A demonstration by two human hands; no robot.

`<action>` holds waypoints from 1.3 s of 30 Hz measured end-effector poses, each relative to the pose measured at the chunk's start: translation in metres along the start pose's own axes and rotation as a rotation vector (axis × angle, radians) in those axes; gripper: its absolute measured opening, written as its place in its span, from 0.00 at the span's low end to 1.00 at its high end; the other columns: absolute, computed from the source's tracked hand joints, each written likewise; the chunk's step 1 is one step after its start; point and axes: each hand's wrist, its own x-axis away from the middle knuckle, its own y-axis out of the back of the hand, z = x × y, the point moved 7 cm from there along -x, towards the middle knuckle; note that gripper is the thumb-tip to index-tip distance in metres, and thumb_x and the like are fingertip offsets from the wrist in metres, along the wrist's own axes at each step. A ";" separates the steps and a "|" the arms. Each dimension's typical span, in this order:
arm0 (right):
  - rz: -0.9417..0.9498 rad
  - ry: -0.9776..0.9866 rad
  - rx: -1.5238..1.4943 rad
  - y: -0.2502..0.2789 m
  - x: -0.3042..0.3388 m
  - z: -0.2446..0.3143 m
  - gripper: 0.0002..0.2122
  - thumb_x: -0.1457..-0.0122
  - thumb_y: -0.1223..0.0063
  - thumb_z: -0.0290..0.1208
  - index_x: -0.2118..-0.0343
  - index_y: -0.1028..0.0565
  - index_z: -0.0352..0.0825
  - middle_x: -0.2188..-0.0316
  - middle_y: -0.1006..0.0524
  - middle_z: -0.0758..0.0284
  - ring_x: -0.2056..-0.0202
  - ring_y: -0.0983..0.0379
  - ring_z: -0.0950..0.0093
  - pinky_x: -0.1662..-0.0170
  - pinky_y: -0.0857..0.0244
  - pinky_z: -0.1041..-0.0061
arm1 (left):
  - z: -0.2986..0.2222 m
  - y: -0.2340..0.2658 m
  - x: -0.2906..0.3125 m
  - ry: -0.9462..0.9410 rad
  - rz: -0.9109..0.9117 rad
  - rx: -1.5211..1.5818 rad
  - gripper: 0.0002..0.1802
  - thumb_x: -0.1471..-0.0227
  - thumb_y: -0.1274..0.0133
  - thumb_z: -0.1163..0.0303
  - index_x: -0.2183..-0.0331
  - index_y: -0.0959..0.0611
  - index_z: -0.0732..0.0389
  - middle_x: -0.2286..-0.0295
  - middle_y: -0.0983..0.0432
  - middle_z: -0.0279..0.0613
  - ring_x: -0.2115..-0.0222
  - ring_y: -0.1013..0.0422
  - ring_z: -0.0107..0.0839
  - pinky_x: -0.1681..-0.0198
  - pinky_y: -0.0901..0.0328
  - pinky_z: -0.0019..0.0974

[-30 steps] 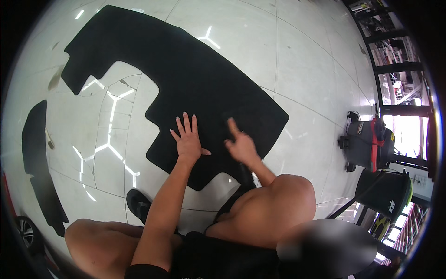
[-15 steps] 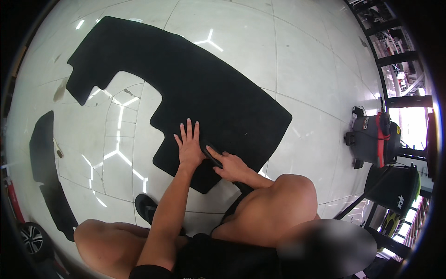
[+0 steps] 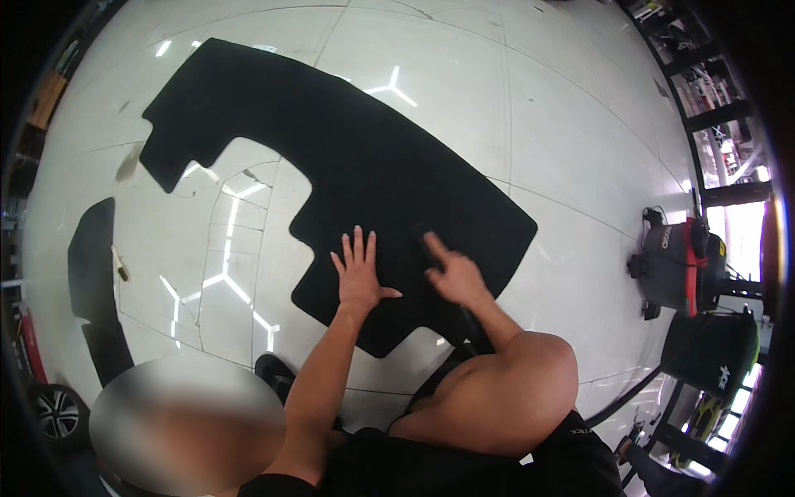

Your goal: The person kneels on the floor and uses a vacuum cleaner with a hose attachment to clean black car floor mats. They systematically move the vacuum nozzle across the surface of each mat, holding the mats in place with their other hand.

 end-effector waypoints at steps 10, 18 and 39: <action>0.125 0.208 -0.048 -0.029 0.034 -0.002 0.42 0.38 0.38 0.38 0.21 0.45 0.50 0.52 0.20 0.38 0.49 0.21 0.40 0.40 0.27 0.52 | 0.010 0.002 0.001 -0.015 -0.058 0.075 0.87 0.73 0.17 0.41 0.22 0.51 0.54 0.22 0.66 0.50 0.22 0.66 0.58 0.25 0.61 0.76; 0.254 0.140 0.050 -0.054 0.047 0.023 0.44 0.37 0.38 0.39 0.20 0.49 0.53 0.55 0.20 0.40 0.52 0.19 0.42 0.43 0.25 0.49 | 0.017 0.003 0.003 0.013 -0.012 0.053 0.88 0.73 0.17 0.41 0.22 0.53 0.53 0.22 0.68 0.50 0.22 0.68 0.58 0.24 0.62 0.75; 0.173 0.003 -0.054 -0.061 0.082 0.000 0.44 0.38 0.38 0.39 0.20 0.47 0.52 0.54 0.20 0.38 0.50 0.21 0.39 0.41 0.28 0.49 | 0.009 0.006 0.002 0.035 0.007 -0.002 0.88 0.71 0.19 0.37 0.21 0.55 0.52 0.21 0.68 0.50 0.21 0.69 0.56 0.24 0.61 0.73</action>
